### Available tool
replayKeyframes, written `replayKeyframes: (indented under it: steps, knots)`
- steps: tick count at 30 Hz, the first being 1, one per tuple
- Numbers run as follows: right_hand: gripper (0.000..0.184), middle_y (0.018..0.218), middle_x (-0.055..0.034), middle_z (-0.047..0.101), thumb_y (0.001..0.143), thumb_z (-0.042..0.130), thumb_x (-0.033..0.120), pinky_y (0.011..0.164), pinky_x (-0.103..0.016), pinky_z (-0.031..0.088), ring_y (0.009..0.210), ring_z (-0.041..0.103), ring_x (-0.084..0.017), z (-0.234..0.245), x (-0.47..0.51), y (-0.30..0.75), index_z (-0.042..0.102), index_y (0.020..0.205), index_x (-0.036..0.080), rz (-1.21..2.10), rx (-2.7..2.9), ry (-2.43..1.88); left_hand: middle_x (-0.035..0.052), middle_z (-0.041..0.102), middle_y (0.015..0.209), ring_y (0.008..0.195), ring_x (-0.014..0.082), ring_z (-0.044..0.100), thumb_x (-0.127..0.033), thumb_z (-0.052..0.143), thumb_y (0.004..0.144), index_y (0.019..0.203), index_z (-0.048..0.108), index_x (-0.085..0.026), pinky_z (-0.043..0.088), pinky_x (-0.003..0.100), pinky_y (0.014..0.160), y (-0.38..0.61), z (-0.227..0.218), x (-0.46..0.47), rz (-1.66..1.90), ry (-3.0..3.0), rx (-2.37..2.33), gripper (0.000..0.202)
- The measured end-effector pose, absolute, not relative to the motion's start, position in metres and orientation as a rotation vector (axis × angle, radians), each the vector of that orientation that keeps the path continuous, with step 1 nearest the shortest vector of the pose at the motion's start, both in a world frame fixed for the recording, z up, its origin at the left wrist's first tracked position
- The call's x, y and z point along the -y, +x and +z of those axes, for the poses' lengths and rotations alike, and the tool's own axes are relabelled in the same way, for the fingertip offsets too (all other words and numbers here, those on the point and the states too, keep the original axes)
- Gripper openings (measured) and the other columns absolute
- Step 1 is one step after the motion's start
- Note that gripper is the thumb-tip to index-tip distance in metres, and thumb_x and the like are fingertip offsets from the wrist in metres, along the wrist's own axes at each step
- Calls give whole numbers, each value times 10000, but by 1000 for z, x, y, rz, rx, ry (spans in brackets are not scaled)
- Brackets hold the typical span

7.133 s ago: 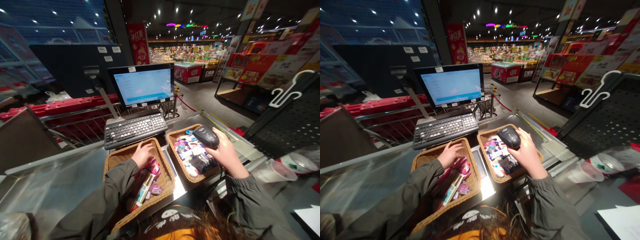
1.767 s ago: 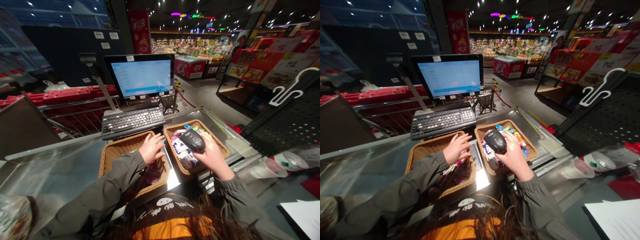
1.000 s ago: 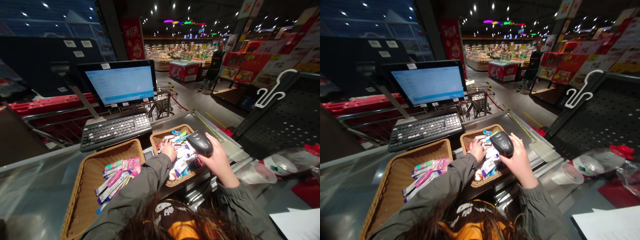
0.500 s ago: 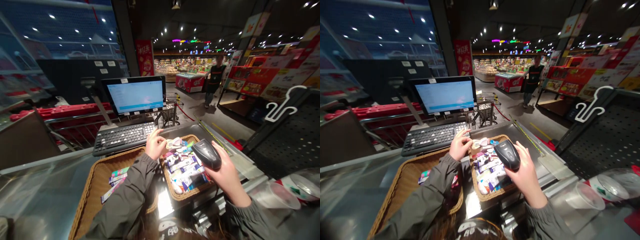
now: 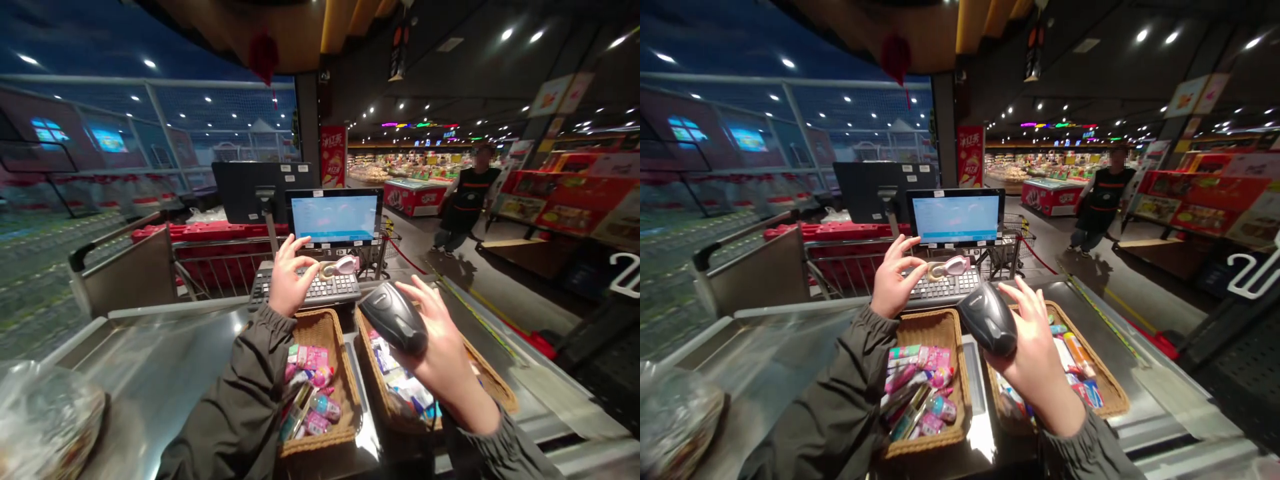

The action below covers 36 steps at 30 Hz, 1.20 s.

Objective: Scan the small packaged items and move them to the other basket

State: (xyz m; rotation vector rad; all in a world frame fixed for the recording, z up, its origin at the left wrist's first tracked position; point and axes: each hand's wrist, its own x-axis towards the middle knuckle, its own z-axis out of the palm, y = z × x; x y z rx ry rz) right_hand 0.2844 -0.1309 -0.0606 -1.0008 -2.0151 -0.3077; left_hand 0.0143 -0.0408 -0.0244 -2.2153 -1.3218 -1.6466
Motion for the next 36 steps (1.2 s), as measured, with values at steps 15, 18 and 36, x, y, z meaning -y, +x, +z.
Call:
replayKeyframes:
  steps: [15, 18, 36]
  knots:
    - [453, 1375, -190, 506, 782, 623, 310, 1100, -734, 249, 1421, 301, -428, -65, 153, 228, 571, 1209, 168, -288, 2109, -1013, 85, 628, 1328, 1394, 297, 417, -263, 634, 839, 735, 699, -181, 335, 497, 1170, -41, -48, 45, -1791, -2206, 1386, 147]
    - [420, 1380, -189, 508, 768, 624, 296, 1111, -721, 246, 1424, 302, -425, -65, 156, 221, 595, 1166, 168, -290, 2114, -1007, 78, 631, 1326, 1393, 299, 419, -269, 638, 834, 733, 698, -185, 328, 497, 1174, -48, -49, 45, -1801, -2199, 1388, 144]
    - [447, 1358, -182, 544, 757, 649, 285, 1125, -704, 244, 1414, 340, -412, -69, 170, 201, 585, 1184, 170, -230, 2143, -1046, 89, 635, 1314, 1376, 293, 442, -310, 623, 842, 721, 682, -190, 339, 509, 1165, -72, -61, 55, -1838, -2200, 1401, 180]
